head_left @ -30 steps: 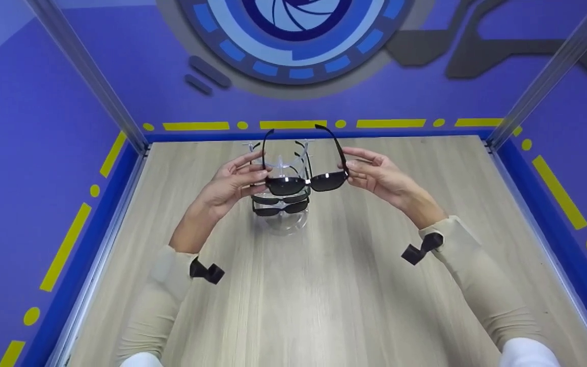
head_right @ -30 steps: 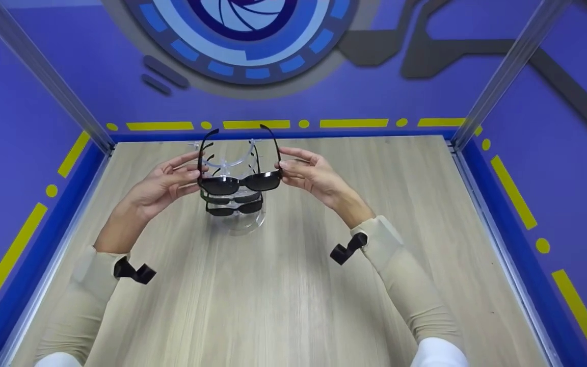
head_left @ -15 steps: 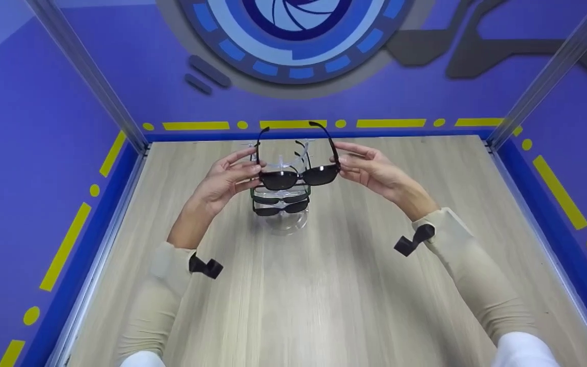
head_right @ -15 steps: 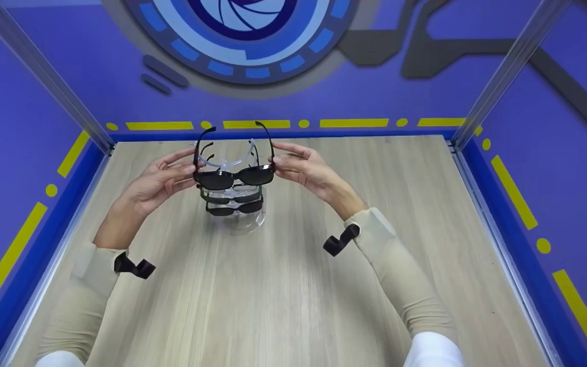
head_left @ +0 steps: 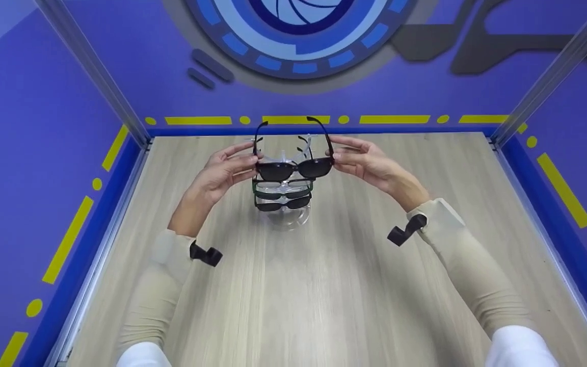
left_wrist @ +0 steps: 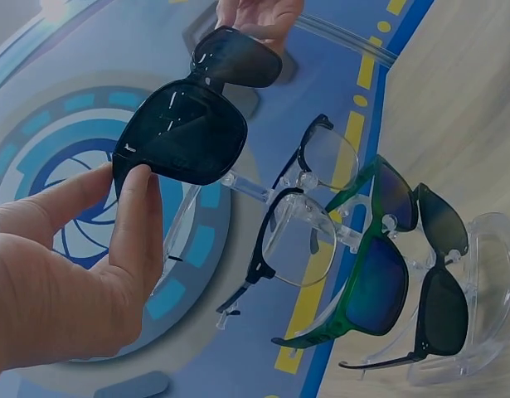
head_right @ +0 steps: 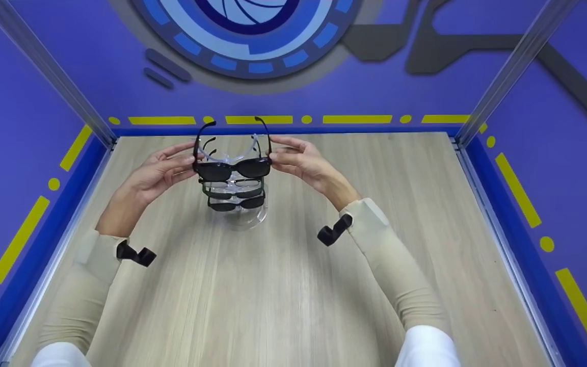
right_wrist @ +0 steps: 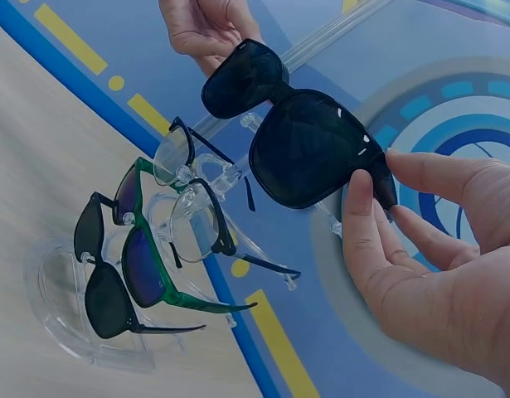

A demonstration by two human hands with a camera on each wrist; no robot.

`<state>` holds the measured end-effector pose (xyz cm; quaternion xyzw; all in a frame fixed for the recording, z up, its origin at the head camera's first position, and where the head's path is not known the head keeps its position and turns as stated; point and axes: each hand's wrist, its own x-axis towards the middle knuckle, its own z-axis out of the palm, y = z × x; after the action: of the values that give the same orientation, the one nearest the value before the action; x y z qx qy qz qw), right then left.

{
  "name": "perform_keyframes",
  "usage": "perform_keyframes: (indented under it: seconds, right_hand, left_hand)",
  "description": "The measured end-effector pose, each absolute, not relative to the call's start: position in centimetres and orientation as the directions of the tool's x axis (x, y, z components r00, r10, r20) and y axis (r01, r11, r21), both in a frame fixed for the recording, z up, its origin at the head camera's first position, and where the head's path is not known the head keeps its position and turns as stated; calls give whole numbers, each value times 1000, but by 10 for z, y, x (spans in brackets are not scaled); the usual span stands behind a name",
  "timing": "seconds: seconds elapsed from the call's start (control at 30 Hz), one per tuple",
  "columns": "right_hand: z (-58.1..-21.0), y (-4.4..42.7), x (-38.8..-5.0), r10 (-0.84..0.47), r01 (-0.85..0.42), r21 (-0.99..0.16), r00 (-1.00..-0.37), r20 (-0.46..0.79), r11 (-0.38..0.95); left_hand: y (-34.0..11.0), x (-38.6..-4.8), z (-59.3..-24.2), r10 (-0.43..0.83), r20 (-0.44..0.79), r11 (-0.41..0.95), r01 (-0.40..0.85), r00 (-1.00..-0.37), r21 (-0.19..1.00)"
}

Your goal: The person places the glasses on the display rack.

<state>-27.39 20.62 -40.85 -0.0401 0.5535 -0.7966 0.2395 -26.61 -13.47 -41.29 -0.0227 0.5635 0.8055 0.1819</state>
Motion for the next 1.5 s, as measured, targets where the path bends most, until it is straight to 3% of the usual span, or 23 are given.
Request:
perform_keyframes:
  seconds: [1.5]
  right_hand:
    - [-424, 178, -286, -387, 368, -862, -894, -225, -349]
  left_hand:
    - [-150, -286, -427, 213, -270, -355, -332, -939, 874]
